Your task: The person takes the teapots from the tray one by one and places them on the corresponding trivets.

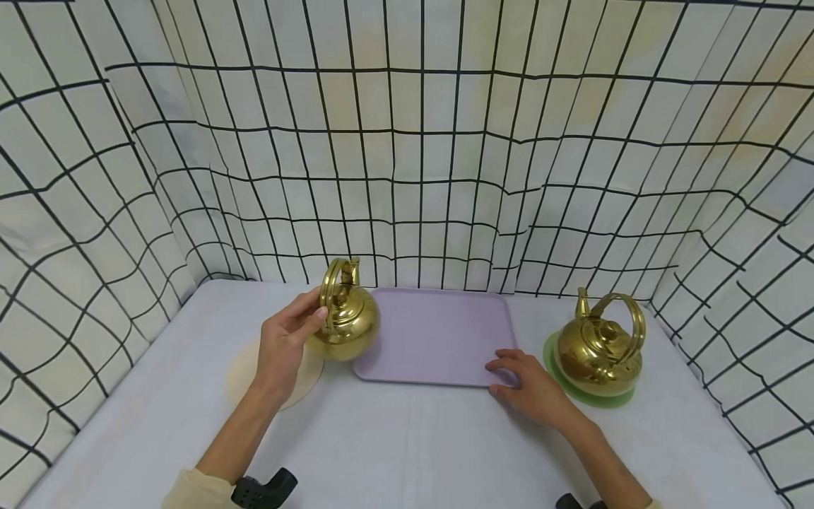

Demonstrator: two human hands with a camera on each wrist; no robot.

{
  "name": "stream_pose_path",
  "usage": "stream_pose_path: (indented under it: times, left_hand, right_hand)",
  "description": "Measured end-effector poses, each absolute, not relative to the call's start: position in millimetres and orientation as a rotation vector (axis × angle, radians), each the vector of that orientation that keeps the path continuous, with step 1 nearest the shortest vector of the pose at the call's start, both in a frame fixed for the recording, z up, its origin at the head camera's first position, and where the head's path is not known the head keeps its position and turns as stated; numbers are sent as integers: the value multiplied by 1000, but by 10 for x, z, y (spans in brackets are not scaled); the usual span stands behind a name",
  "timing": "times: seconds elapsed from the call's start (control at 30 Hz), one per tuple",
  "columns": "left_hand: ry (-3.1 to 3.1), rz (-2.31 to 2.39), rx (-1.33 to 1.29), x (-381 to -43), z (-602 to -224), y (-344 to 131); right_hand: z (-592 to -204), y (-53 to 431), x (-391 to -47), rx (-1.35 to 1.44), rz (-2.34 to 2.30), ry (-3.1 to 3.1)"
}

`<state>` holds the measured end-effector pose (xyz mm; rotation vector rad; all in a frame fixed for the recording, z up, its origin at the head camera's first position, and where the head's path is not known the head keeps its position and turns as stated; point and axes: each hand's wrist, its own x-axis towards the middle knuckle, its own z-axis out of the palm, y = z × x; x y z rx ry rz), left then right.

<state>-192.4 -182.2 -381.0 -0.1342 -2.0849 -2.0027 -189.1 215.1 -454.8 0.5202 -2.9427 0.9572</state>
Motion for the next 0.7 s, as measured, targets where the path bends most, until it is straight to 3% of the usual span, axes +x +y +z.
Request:
stream_pose_path:
  times: [0.7]
  left_hand:
    - [-2007, -2004, -71, -1798, -3801, -2026]
  right_hand:
    - [-4561, 2141, -1899, 504, 977, -2953]
